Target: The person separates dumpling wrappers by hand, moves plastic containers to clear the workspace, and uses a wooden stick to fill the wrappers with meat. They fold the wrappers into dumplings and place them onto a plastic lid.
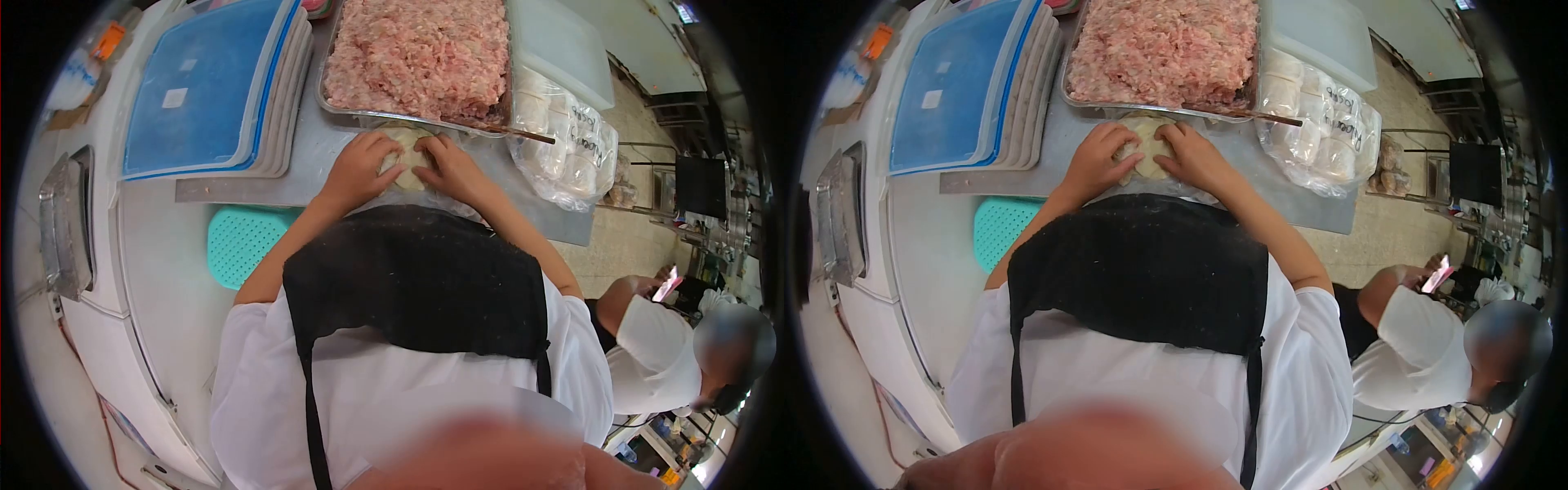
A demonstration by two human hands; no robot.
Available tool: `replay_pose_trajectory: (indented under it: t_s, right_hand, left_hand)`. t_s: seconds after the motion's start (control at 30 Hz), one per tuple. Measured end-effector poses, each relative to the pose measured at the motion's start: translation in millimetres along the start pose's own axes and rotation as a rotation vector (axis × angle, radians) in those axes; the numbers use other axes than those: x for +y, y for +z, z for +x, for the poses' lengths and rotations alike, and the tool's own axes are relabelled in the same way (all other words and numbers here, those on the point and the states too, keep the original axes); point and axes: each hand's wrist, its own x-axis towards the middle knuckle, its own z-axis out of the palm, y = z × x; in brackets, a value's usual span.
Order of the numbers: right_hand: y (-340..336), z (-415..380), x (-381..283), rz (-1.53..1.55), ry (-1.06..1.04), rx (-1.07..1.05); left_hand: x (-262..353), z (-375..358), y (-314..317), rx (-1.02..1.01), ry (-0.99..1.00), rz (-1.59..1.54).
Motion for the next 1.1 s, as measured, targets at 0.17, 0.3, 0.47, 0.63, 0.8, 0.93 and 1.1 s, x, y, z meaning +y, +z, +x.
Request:
replay_pose_trajectory:
  t_s: [0.17,0.3,0.47,0.63,0.8,0.93,1.1]
  right_hand:
    - [-10,4,27,0.293,0.211,-0.109]
    - [-10,-2,29,0.204,0.276,-0.028]
    - [-14,-8,32,0.091,0.107,-0.006]
    - [-27,-13,16,-0.044,0.134,-0.001]
    - [1,-9,33,-0.222,-0.003,-0.006]
    - [-18,-23,26,-0.002,0.110,0.042]
    - [-54,-11,-9,0.737,0.313,-0.098]
  left_hand:
    - [-21,8,19,-0.012,-0.085,0.054]
    - [-28,12,8,-0.100,-0.325,-0.161]
    - [-16,19,-3,-0.042,-0.258,0.092]
    - [-5,20,-1,-0.082,0.087,0.079]
    - [-14,14,11,-0.190,0.104,0.081]
    - [-19,1,10,-0.173,0.078,0.068]
    - [8,20,2,-0.065,-0.107,-0.232]
